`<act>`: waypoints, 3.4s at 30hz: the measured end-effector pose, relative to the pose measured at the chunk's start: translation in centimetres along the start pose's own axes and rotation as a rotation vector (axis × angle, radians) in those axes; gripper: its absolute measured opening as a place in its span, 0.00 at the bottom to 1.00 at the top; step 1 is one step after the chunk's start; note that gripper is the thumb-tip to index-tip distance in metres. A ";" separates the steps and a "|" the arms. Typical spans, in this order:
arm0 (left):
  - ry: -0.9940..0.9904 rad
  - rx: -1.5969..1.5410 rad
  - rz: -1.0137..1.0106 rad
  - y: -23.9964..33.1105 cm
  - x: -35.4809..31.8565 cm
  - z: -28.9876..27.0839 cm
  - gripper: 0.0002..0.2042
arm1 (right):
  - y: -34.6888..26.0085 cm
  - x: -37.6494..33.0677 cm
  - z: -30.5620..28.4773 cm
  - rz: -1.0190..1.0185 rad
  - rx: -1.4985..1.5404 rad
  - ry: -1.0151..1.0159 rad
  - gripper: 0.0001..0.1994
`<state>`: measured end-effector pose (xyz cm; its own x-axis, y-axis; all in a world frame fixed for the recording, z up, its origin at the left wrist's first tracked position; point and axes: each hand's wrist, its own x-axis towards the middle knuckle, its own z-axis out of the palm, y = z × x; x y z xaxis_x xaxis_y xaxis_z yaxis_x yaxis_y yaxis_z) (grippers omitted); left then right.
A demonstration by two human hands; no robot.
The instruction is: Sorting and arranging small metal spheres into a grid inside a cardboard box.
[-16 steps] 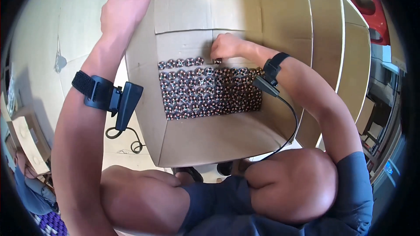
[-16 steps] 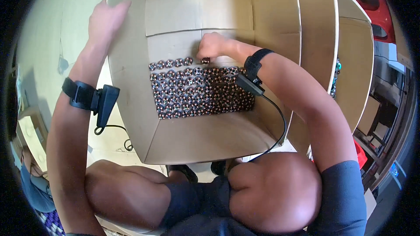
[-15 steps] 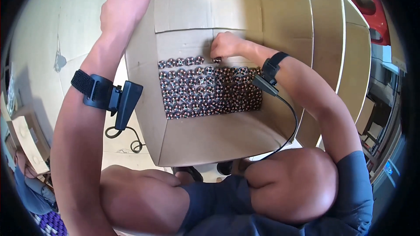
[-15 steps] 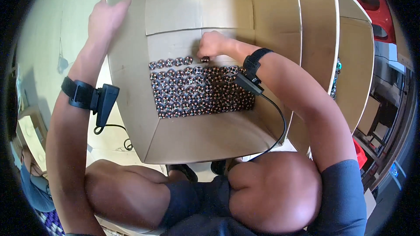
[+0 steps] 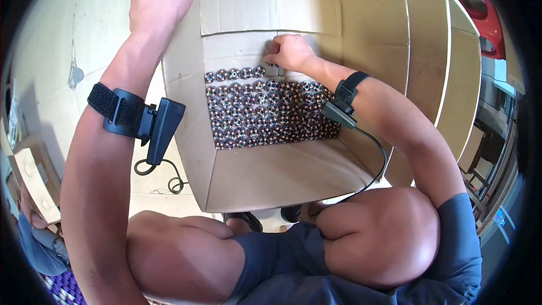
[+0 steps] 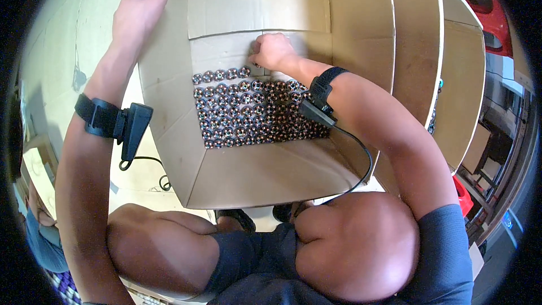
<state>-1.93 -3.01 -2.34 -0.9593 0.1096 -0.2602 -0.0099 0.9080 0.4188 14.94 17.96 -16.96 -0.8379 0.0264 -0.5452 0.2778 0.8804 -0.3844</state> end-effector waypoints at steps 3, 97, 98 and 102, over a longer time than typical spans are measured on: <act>0.033 0.029 -0.022 -0.1 0.0 0.1 0.29 | -0.5 0.4 0.3 0.022 -0.053 -0.060 0.19; 0.001 -0.070 -0.106 1.1 -1.0 -0.7 0.27 | 1.8 0.4 -1.3 0.170 -0.098 -0.245 0.26; 0.001 -0.069 -0.108 1.1 -1.0 -0.7 0.27 | 1.6 0.4 -1.2 0.166 -0.069 -0.274 0.26; 0.010 -0.057 -0.105 1.7 -0.7 -0.5 0.26 | 1.4 -0.4 -3.0 0.162 -0.079 -0.225 0.26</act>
<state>-1.43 -1.76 -1.02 -0.9550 0.0108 -0.2964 -0.1261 0.8897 0.4388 14.26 20.62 -14.99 -0.6574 0.0717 -0.7501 0.3549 0.9076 -0.2243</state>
